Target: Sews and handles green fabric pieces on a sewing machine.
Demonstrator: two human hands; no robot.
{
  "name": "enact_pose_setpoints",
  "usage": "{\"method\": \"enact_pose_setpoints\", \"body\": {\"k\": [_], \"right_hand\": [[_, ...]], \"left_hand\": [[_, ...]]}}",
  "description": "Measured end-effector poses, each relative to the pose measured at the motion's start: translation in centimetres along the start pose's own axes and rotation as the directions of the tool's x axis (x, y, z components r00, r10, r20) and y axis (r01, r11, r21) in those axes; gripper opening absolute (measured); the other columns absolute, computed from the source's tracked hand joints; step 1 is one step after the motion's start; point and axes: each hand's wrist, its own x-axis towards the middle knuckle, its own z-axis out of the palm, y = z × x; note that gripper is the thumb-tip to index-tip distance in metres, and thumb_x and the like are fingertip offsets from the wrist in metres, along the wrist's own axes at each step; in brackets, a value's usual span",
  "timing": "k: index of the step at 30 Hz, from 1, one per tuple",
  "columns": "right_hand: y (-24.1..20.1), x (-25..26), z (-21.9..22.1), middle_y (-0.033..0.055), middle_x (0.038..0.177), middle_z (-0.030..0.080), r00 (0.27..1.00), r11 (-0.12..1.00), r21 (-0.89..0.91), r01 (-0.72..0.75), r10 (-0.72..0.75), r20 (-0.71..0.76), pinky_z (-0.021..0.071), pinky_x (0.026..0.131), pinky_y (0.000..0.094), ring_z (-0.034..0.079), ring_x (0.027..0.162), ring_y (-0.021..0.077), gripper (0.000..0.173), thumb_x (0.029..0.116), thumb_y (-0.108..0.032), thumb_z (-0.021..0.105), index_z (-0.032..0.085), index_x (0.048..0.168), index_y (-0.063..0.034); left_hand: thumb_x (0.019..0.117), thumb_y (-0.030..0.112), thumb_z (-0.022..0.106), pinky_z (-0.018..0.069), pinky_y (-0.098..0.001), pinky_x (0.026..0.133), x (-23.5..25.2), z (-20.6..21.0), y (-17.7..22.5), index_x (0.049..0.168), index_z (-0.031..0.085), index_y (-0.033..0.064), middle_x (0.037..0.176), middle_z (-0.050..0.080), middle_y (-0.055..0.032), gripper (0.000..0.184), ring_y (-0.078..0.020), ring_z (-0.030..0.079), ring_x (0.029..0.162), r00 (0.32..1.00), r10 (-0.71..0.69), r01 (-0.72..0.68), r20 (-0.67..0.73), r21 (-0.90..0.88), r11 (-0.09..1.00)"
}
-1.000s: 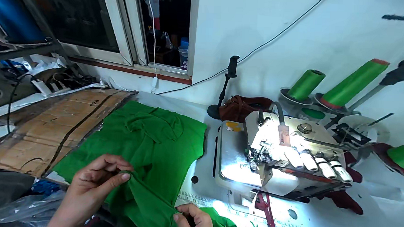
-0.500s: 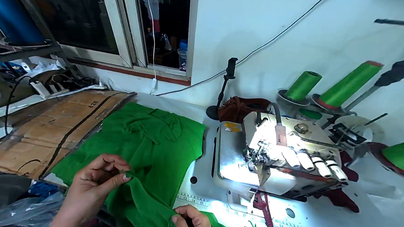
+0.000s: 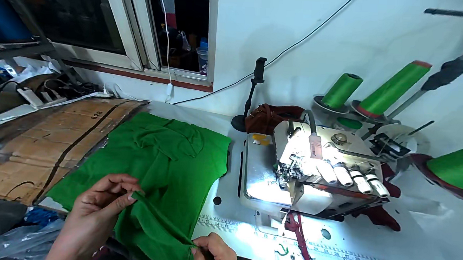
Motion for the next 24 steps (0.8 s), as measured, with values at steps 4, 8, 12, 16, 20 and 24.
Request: {"method": "enact_pose_setpoints", "body": {"k": [4, 8, 12, 16, 20, 24], "right_hand": [[0.43, -0.12, 0.19, 0.0129, 0.077, 0.067, 0.993, 0.987, -0.121, 0.107, -0.112, -0.03, 0.0536, 0.07, 0.019, 0.065, 0.074, 0.0133, 0.011, 0.084, 0.002, 0.067, 0.074, 0.091, 0.0061], [0.51, -0.11, 0.31, 0.0114, 0.075, 0.066, 0.988, 0.976, -0.17, 0.139, -0.148, -0.046, 0.053, 0.069, 0.0189, 0.064, 0.072, 0.0134, 0.01, 0.0829, 0.001, 0.067, 0.074, 0.09, 0.0048], [0.67, -0.23, 0.36, 0.0119, 0.076, 0.067, 0.989, 0.975, -0.182, 0.131, -0.14, -0.039, 0.0541, 0.07, 0.0206, 0.065, 0.073, 0.0149, 0.01, 0.0823, 0.001, 0.068, 0.074, 0.089, 0.0048], [0.79, -0.34, 0.41, 0.0126, 0.076, 0.067, 0.993, 0.981, -0.16, 0.112, -0.116, -0.014, 0.0547, 0.071, 0.0223, 0.066, 0.073, 0.0159, 0.01, 0.0833, 0.002, 0.067, 0.074, 0.09, 0.005], [0.82, -0.4, 0.45, 0.013, 0.077, 0.068, 0.993, 0.983, -0.145, 0.112, -0.114, -0.006, 0.0548, 0.072, 0.0221, 0.066, 0.074, 0.0158, 0.01, 0.0839, 0.003, 0.067, 0.073, 0.091, 0.0057], [0.94, -0.4, 0.45, 0.013, 0.078, 0.068, 0.994, 0.985, -0.13, 0.112, -0.113, -0.002, 0.0547, 0.072, 0.022, 0.066, 0.074, 0.0156, 0.01, 0.0845, 0.002, 0.066, 0.073, 0.091, 0.0061]], "left_hand": [[0.0833, 0.028, 0.082, 0.0586, -0.0178, 0.074, 0.08, -0.29, -0.21, 0.109, 0.074, 0.0249, 0.093, 0.074, 0.0055, 0.027, -0.0025, 0.07, 0.082, 0.999, 0.017, -0.018, -0.032, -0.037, 0.999], [0.0821, 0.026, 0.083, 0.0586, -0.0173, 0.074, 0.09, -0.21, -0.25, 0.107, 0.075, 0.0244, 0.092, 0.075, 0.0056, 0.026, -0.0018, 0.07, 0.081, 0.997, 0.013, -0.019, -0.074, -0.087, 0.996], [0.0822, 0.028, 0.083, 0.0588, -0.0175, 0.074, -0.15, -0.33, -0.56, 0.107, 0.074, 0.0249, 0.093, 0.075, 0.0056, 0.027, -0.0019, 0.07, 0.082, 0.998, 0.0, -0.006, -0.059, -0.104, 0.995], [0.0816, 0.027, 0.084, 0.0588, -0.0177, 0.073, -0.4, -0.32, -0.68, 0.107, 0.075, 0.0243, 0.093, 0.075, 0.0043, 0.027, -0.0024, 0.071, 0.081, 0.998, -0.016, 0.008, -0.065, -0.11, 0.994], [0.0806, 0.025, 0.084, 0.0592, -0.0181, 0.073, -0.48, -0.31, -0.71, 0.105, 0.075, 0.0241, 0.092, 0.075, 0.0039, 0.026, -0.0029, 0.071, 0.08, 0.997, -0.014, 0.006, -0.074, -0.106, 0.994], [0.0795, 0.025, 0.085, 0.059, -0.018, 0.073, -0.45, -0.29, -0.61, 0.105, 0.076, 0.0245, 0.092, 0.075, 0.0042, 0.027, -0.0029, 0.071, 0.08, 0.997, -0.016, 0.009, -0.074, -0.097, 0.995]]}}
